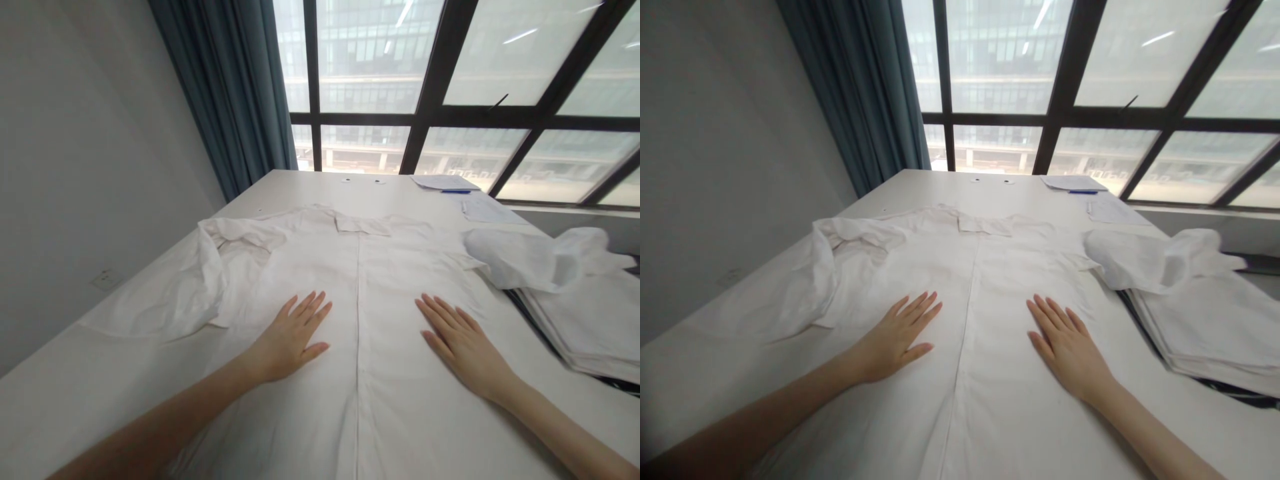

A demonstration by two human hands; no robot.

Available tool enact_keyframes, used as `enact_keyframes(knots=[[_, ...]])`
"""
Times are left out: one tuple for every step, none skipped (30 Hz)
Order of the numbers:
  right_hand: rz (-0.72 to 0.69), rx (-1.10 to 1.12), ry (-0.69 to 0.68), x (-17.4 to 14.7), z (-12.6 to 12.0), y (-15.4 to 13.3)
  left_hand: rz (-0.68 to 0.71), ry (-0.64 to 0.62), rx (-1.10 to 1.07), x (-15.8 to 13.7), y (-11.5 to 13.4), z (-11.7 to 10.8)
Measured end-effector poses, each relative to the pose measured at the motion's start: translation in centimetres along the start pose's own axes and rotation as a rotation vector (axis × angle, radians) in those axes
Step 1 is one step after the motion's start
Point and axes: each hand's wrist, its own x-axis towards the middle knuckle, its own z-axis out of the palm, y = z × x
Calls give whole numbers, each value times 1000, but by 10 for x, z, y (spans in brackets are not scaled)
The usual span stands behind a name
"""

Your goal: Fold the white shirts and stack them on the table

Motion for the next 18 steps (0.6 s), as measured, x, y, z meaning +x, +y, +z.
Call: enact_keyframes(knots=[[24, -21, 13, -8, 2, 10, -7, 10, 10, -6, -2, 1], [47, -40, 27, -15, 3, 19, -14, 22, 21, -11, -4, 3], [68, -58, 45, -21, 5, 29, -21, 38, 33, -17, -6, 4], [89, -78, 68, -27, 7, 37, -28, 55, 45, -21, -8, 6], [108, -99, 92, -31, 8, 44, -36, 73, 56, -25, -9, 7], [127, -121, 121, -35, 8, 49, -46, 90, 67, -27, -9, 8], [144, -143, 151, -37, 8, 52, -60, 106, 76, -29, -8, 8], [153, -162, 179, -39, 7, 51, -76, 119, 84, -30, -6, 8], [150, -174, 203, -39, 6, 46, -93, 129, 89, -30, -2, 7], [131, -175, 225, -39, 3, 38, -103, 133, 89, -30, 3, 5], [95, -165, 237, -40, 1, 27, -98, 131, 80, -29, 10, 3], [39, -144, 231, -40, -2, 14, -75, 123, 63, -29, 18, 0], [-29, -114, 220, -41, -5, -1, -33, 108, 36, -27, 26, -3], [-97, -81, 174, -42, -8, -16, 22, 89, 2, -26, 35, -6], [-168, -47, 115, -43, -10, -30, 68, 68, -32, -25, 43, -9], [-217, -24, 85, -44, -11, -41, 99, 46, -60, -23, 50, -11], [-242, -9, 61, -45, -12, -49, 112, 24, -81, -21, 55, -13], [-255, 2, 44, -45, -12, -54, 111, 2, -95, -19, 59, -15]])
